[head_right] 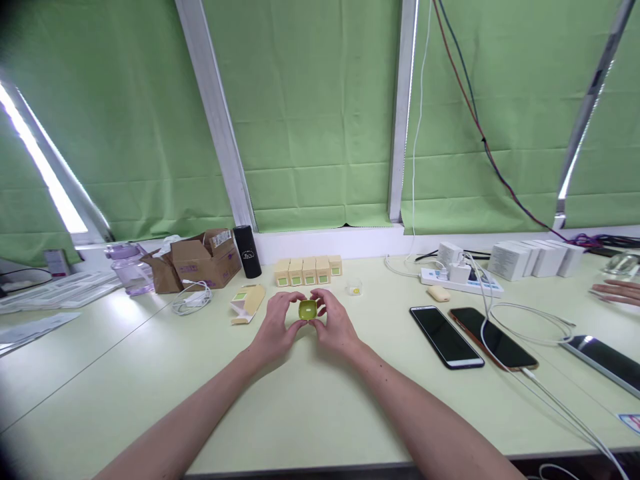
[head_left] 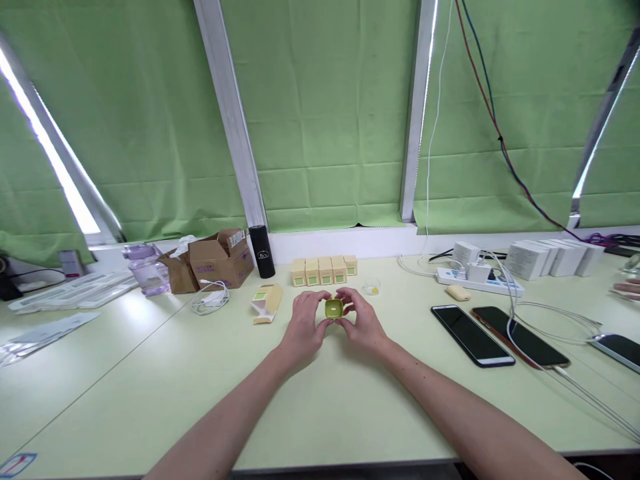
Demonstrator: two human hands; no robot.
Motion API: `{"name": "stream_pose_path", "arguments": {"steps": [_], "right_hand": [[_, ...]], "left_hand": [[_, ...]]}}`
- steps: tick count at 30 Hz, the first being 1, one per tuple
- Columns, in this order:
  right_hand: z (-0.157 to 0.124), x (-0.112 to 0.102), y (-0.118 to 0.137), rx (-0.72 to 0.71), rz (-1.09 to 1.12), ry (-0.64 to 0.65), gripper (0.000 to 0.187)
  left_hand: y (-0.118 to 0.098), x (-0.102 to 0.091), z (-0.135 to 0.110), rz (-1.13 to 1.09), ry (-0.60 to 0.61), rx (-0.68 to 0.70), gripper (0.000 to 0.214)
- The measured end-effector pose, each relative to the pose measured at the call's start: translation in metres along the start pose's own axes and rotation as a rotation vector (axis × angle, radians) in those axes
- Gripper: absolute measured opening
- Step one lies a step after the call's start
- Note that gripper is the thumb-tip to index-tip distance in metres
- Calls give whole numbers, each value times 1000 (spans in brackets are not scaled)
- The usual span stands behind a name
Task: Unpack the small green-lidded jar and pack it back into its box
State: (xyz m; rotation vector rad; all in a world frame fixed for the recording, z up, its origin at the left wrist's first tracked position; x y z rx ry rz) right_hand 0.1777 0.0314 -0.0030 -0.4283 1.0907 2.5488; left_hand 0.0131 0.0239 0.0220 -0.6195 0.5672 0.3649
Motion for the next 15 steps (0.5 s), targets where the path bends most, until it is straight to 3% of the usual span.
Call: {"name": "stream_pose_path", "arguments": {"steps": [6,15], "right_hand": [[0,-2,5,32,88,-29,51],[0,-1,2,83,171,-47,45]], "left_hand": [[3,-4,-3,-150,-49,-55,45],[0,-7,-2,-148,-65,-36,40]]}}
Point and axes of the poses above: each hand's wrist, its own z-axis towards the middle knuckle, its own x-axis out of the palm, y = z × x, the point moved 5 cm from there along z, towards the middle knuckle, and after that the axes turned 9 degrees about -z, right-handed, at the moved point
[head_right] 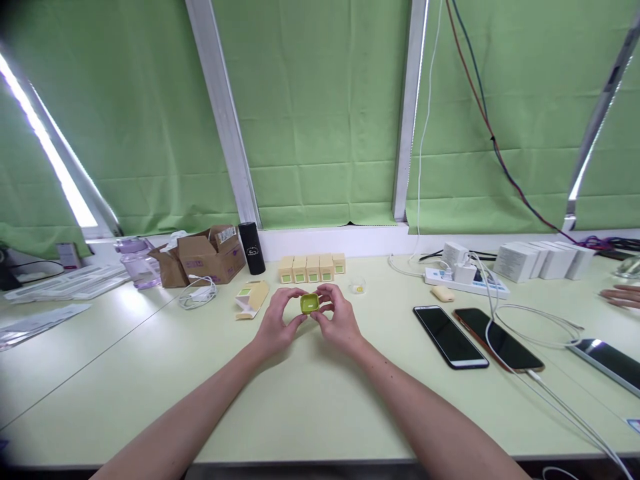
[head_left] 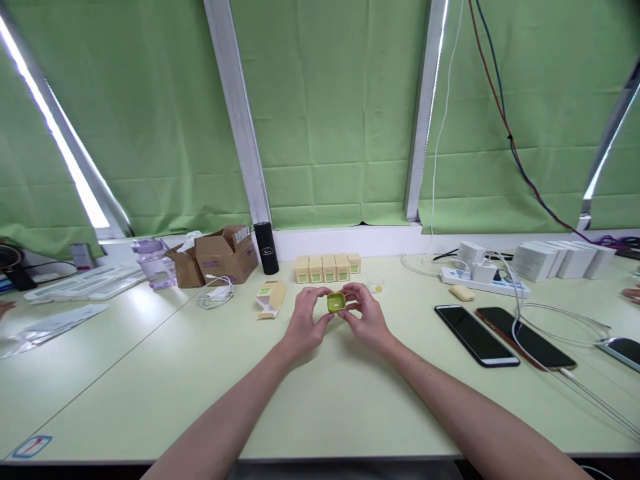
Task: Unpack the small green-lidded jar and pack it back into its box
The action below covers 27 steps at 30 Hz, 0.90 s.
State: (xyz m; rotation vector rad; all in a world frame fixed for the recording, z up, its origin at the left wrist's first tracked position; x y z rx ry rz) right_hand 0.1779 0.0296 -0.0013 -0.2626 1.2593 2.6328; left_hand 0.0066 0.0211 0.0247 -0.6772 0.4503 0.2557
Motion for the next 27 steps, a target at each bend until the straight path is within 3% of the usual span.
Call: {"name": "stream_pose_path", "arguments": {"steps": [10,17,21,27], "right_hand": [[-1,-2,4,-13,-24,31,37],[-2,-1,4,-24,-52,40,54],[-2,-2,6,-22,-94,50,55],[-1,-2,5,-18,-105,64,55]], "left_hand": [[2,0,1,22,-40,-28,30],[9,2,2,-108,-94,-164,24],[10,4,2,-167,-92,-255,20],[9,4,3,-242,-97,-288,20]]}}
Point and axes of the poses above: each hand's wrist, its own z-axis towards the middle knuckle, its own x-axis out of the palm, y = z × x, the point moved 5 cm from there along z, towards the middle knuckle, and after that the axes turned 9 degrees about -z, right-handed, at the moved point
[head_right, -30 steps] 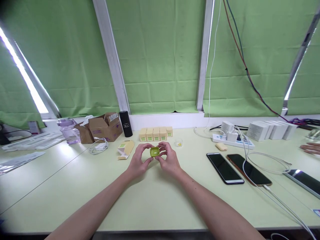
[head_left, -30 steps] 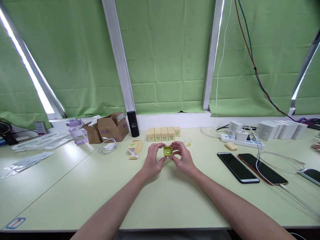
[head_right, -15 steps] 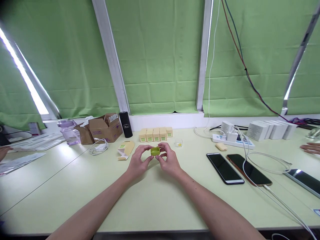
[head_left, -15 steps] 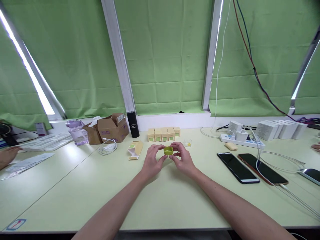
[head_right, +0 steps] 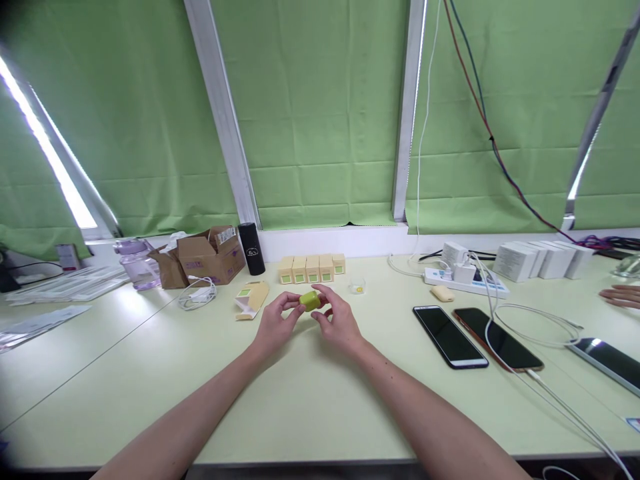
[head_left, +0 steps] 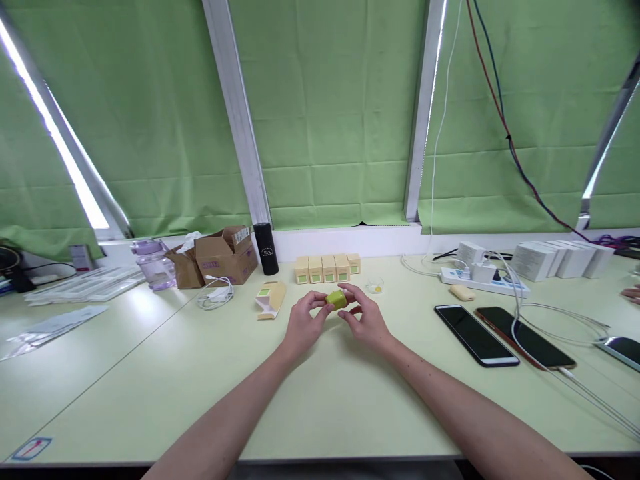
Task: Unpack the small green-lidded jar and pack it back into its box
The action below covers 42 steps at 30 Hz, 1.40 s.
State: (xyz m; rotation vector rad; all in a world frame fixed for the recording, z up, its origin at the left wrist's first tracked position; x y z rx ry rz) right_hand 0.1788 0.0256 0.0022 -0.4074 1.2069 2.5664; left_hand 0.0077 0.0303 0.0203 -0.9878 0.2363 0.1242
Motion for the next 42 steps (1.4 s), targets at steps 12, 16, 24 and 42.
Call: {"name": "stream_pose_path", "arguments": {"steps": [12,16,24,42], "right_hand": [[2,5,-1,131,131,90,52],[2,8,-2,164,217,107,46],[3,8,-9,235,267,118,41],[0,2,-18,-32,-263,105,33]], "left_hand": [[4,1,4,-13,29,-62,31],[9,-2,5,64,-5,-19,31],[-1,-3,-2,294,48,285,43],[-4,-5,-1,298,10,329,44]]}}
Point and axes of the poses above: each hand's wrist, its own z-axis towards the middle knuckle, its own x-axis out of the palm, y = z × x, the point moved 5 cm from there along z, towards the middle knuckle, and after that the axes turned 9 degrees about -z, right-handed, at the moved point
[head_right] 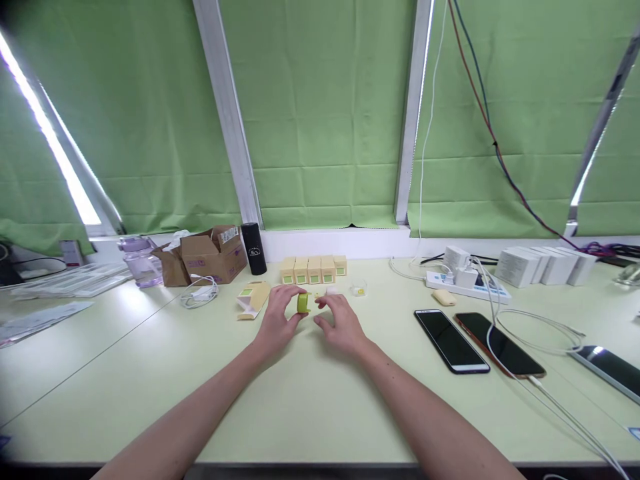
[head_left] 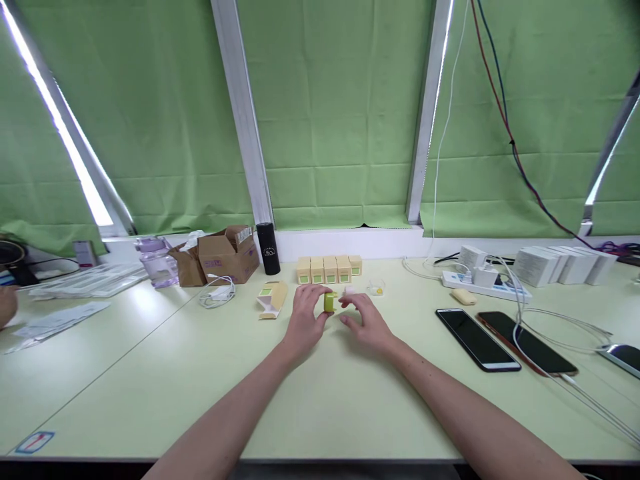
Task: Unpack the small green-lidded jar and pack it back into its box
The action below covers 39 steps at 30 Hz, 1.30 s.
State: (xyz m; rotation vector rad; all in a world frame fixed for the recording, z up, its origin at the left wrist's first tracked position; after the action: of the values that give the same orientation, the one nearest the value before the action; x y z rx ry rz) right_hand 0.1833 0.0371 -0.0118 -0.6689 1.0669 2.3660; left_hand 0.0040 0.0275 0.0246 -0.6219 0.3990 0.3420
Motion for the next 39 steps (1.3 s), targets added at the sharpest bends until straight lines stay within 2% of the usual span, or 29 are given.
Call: {"name": "stream_pose_path", "arguments": {"steps": [3,6,12,22,26,32,35,39], "right_hand": [[-2,5,-1,-111,-361,45,33],[1,15,-2,-143,-587,131,37],[21,29,-1,-136,-751,268,37],[42,44,-7,-83,-781,358,35],[37,36,3,-133,-779,295,35],[13,17,25,-237,-692,216,34],[1,11,30,-154,-575,188,24],[-8,8,25,74,-305,105,19]], "left_hand": [[16,-5,1,-95,-110,-189,45],[29,-6,2,-158,-150,-332,44],[36,-4,3,-233,-142,-358,43],[35,-3,3,-285,-134,-361,44],[31,-4,4,-304,-132,-365,44],[26,-4,4,-293,-135,-353,42],[25,-5,5,-291,-136,-352,41],[24,-5,6,-286,-124,-369,41]]}}
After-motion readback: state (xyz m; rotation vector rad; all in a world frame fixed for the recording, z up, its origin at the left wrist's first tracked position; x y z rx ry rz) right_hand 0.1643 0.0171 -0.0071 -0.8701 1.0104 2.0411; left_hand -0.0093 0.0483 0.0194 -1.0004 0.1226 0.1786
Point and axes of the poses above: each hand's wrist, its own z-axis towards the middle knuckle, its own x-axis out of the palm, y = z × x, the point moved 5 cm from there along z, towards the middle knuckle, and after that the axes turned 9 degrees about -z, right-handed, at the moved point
